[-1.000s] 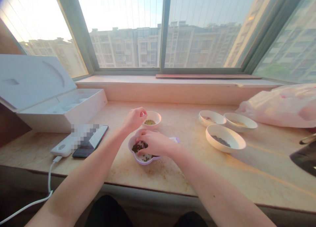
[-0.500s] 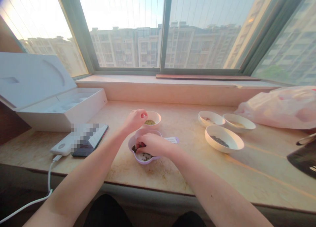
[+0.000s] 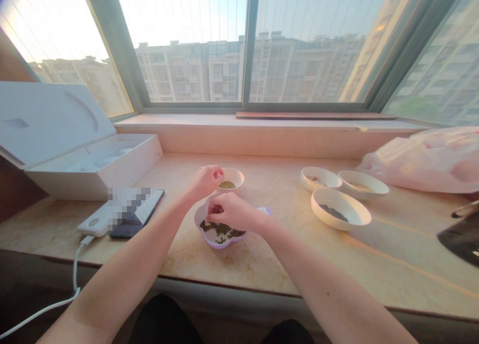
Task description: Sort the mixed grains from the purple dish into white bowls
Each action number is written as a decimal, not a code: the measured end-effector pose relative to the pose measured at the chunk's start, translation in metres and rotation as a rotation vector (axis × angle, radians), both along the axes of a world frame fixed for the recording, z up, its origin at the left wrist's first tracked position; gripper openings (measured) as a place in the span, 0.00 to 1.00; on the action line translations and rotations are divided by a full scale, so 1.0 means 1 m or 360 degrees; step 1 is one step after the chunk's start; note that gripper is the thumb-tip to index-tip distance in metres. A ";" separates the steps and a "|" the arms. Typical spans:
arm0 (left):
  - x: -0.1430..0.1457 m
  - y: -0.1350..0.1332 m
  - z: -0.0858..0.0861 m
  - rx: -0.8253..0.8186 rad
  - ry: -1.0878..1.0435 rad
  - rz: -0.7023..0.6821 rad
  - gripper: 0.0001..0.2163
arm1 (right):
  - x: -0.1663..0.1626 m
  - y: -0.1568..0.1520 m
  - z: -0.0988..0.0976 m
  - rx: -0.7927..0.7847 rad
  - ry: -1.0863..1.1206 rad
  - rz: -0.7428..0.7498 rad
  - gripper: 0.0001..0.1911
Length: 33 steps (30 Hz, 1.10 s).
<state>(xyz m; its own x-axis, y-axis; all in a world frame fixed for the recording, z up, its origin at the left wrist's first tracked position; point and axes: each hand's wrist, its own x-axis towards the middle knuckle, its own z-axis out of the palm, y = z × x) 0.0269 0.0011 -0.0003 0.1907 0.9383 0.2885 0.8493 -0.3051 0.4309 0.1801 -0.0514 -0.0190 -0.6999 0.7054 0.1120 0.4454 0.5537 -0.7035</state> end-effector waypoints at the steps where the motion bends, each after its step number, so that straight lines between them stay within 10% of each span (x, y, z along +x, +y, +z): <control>1: 0.000 0.000 0.000 0.0001 0.0004 0.0003 0.10 | 0.001 0.001 0.000 -0.0073 0.0083 0.0008 0.06; 33: -0.005 -0.010 0.009 -0.0015 0.0069 -0.0280 0.07 | 0.023 0.008 0.032 -0.1075 0.1514 0.0181 0.16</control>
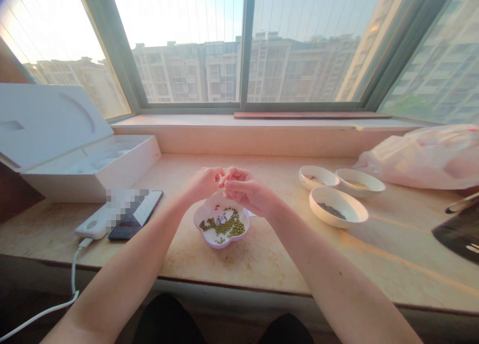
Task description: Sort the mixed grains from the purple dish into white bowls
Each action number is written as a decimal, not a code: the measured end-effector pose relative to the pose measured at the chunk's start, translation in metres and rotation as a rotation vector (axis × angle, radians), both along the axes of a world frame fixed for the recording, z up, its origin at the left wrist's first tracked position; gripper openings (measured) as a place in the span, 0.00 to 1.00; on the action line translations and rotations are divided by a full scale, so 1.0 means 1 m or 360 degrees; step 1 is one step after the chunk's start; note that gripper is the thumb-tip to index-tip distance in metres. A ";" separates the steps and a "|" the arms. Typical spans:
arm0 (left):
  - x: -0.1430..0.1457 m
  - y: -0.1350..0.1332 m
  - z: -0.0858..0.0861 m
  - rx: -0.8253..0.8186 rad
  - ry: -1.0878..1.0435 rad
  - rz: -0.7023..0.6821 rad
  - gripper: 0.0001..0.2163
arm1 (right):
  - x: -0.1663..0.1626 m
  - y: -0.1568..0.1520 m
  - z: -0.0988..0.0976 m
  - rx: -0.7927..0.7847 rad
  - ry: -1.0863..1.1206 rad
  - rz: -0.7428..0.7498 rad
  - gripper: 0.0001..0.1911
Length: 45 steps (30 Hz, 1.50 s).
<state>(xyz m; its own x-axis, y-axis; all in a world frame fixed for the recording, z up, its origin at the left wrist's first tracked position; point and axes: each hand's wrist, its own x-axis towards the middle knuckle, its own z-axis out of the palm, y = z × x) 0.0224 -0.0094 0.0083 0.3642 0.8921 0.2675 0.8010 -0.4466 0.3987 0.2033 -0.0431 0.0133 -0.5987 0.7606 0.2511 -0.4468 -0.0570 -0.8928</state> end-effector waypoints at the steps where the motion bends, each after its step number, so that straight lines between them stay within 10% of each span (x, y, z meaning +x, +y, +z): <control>1: 0.000 0.000 0.000 0.0003 0.0006 -0.0016 0.07 | 0.000 0.000 0.000 0.0002 0.0002 0.0009 0.16; 10: 0.000 0.001 -0.001 0.0009 -0.0126 -0.0152 0.07 | -0.002 -0.001 0.000 0.0016 -0.0036 -0.0109 0.17; 22: 0.006 -0.017 0.011 -0.0560 0.0214 -0.0551 0.07 | -0.005 0.025 -0.018 0.0440 -0.0558 -0.1268 0.14; 33: 0.017 -0.033 0.001 -0.0638 0.0741 -0.0688 0.23 | -0.003 0.039 -0.031 0.0417 -0.0850 -0.1338 0.08; 45: 0.020 -0.026 -0.008 -0.0789 0.0527 -0.0715 0.07 | -0.007 0.030 -0.032 0.0590 -0.1051 -0.1224 0.13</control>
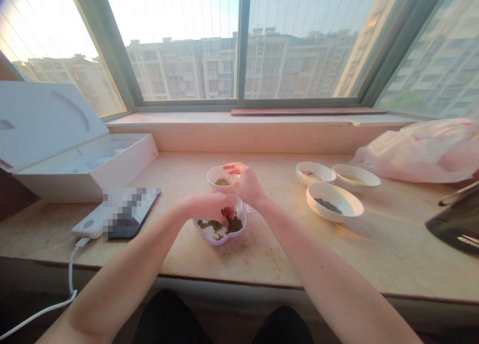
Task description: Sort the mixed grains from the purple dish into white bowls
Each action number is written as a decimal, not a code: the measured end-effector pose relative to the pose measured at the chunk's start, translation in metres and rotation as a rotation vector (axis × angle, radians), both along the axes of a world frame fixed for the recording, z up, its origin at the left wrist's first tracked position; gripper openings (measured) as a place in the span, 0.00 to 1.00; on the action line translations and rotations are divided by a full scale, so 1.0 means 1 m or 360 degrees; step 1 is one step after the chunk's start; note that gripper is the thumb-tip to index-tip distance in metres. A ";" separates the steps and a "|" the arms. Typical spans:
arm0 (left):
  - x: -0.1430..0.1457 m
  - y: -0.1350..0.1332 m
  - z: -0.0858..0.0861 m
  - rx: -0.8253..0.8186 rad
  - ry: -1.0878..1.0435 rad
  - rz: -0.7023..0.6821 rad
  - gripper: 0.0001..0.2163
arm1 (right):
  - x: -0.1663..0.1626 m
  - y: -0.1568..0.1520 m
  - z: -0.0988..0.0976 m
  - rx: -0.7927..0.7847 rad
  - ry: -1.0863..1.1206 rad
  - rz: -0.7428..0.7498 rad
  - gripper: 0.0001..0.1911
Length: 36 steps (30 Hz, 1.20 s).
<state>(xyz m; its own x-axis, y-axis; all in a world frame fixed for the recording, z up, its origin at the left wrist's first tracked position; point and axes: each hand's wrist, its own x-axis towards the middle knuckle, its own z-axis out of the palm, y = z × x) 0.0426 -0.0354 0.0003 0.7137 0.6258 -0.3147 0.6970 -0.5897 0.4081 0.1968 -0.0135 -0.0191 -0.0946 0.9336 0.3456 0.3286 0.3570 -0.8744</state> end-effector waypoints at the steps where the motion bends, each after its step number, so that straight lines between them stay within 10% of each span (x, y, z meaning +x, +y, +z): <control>1: 0.000 0.000 0.000 -0.0003 -0.0010 -0.0004 0.06 | 0.000 0.000 0.000 0.0022 -0.0014 -0.0016 0.11; 36: 0.005 -0.005 0.006 0.0130 0.0069 -0.0140 0.05 | -0.001 -0.004 0.004 0.0125 -0.0080 -0.0025 0.08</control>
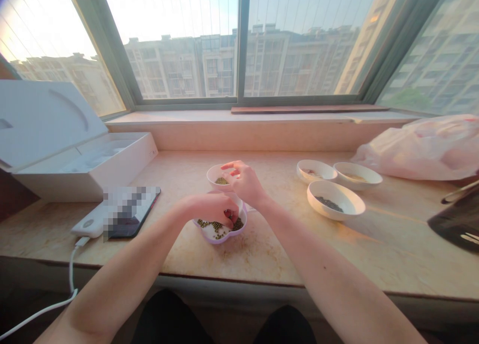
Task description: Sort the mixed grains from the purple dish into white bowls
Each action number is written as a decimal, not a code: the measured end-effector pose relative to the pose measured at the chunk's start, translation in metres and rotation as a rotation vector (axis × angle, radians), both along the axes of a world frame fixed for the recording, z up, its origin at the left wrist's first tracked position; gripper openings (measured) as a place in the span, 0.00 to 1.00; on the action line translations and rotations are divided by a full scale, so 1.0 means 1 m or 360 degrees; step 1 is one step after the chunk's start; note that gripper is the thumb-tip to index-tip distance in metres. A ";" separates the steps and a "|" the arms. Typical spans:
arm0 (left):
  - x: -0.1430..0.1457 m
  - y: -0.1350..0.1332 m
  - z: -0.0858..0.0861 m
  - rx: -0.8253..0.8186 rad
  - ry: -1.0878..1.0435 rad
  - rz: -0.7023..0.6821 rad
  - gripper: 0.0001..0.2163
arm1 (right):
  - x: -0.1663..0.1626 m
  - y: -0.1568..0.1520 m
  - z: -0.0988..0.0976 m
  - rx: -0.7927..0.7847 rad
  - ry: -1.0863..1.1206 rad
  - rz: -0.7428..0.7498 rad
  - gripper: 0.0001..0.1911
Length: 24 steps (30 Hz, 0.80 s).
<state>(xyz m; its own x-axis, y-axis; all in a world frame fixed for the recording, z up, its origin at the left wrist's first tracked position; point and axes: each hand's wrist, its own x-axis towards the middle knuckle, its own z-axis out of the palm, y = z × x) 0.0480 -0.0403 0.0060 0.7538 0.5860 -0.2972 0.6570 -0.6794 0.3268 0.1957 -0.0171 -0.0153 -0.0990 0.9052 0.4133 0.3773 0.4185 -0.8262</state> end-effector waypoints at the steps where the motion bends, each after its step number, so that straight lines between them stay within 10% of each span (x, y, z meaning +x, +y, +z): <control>1: 0.000 0.000 0.001 0.0008 0.0003 -0.0005 0.05 | 0.000 0.000 0.000 0.0011 -0.0003 -0.0006 0.08; 9: -0.004 0.000 0.008 -0.0076 -0.0224 -0.0026 0.03 | 0.000 0.000 0.001 0.0043 -0.0017 -0.0018 0.10; 18: -0.027 0.006 0.031 -0.0975 -0.1640 0.0089 0.11 | 0.004 -0.011 0.011 0.0088 -0.0345 0.0055 0.08; 24: -0.029 0.002 0.032 -0.1262 -0.2213 0.0014 0.13 | -0.005 -0.027 0.007 0.0007 -0.0893 0.0558 0.10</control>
<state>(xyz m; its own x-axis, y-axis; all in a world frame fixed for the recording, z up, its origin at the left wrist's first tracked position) 0.0187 -0.0385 0.0375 0.6834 0.6303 0.3682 -0.4358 -0.0525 0.8985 0.1904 -0.0440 -0.0079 -0.5889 0.7785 0.2170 0.5906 0.5978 -0.5420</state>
